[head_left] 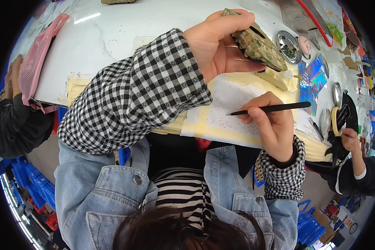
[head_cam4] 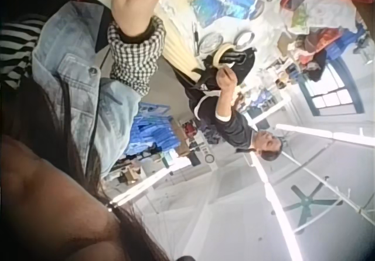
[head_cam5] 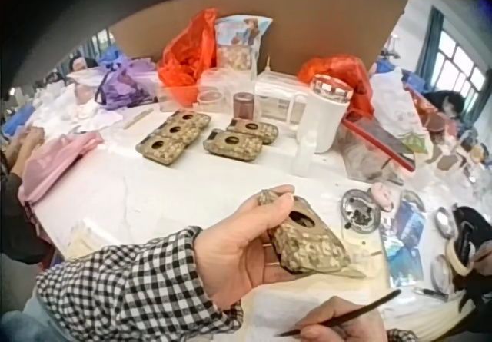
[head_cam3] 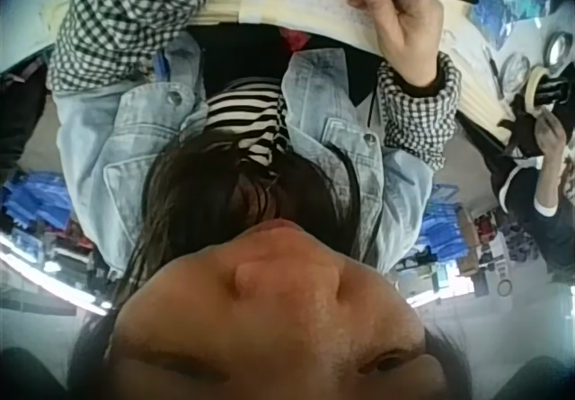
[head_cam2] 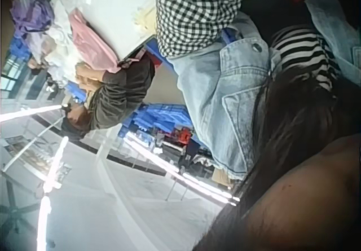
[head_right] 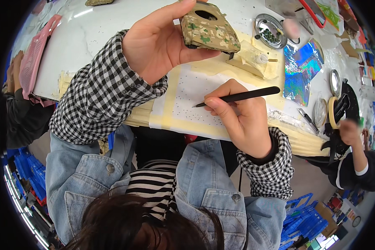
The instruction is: Assembling and detailing small toy tank models on a factory workbench.
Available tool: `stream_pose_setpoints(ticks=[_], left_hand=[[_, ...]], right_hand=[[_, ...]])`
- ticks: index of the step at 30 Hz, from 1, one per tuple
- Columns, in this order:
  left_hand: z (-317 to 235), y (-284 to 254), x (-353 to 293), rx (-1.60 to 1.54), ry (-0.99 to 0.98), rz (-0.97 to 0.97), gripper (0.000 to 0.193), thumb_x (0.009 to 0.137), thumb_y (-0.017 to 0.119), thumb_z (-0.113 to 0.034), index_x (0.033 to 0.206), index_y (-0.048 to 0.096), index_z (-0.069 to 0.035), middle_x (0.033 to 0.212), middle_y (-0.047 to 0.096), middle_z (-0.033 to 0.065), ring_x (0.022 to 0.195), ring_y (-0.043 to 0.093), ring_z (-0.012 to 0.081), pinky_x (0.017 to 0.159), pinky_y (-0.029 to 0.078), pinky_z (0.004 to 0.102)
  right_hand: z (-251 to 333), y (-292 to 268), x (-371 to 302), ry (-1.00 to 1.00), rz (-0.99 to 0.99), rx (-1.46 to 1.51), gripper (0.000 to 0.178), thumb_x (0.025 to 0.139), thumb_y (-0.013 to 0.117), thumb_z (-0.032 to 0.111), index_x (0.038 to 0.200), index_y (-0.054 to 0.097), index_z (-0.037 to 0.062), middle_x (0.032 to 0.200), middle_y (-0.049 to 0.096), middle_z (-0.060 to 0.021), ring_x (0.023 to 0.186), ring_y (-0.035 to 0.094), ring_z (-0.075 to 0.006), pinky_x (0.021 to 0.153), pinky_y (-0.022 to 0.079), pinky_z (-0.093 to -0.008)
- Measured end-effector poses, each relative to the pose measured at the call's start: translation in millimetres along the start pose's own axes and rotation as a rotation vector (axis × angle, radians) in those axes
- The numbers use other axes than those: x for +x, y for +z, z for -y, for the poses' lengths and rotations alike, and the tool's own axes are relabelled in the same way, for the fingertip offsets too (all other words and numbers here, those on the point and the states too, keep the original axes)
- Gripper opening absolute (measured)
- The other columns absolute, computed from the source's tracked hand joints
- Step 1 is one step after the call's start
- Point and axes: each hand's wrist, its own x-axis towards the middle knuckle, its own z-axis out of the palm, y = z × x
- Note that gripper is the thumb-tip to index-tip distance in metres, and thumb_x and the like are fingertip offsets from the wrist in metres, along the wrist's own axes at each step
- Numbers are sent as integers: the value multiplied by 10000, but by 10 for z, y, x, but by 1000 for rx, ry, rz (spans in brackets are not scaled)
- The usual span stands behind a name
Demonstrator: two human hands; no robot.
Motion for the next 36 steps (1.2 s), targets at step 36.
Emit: stream_pose_setpoints(ticks=[36], left_hand=[[-64,129,-67,44,-54,-114,377,931,466,-267,1232,389,-53,1154,503,125,1082,549,267,919,501,404]], right_hand=[[144,-123,-64,-73,-130,148,132,921,500,76,903,513,-55,812,620,-135,728,598,-139,684,488,-236]])
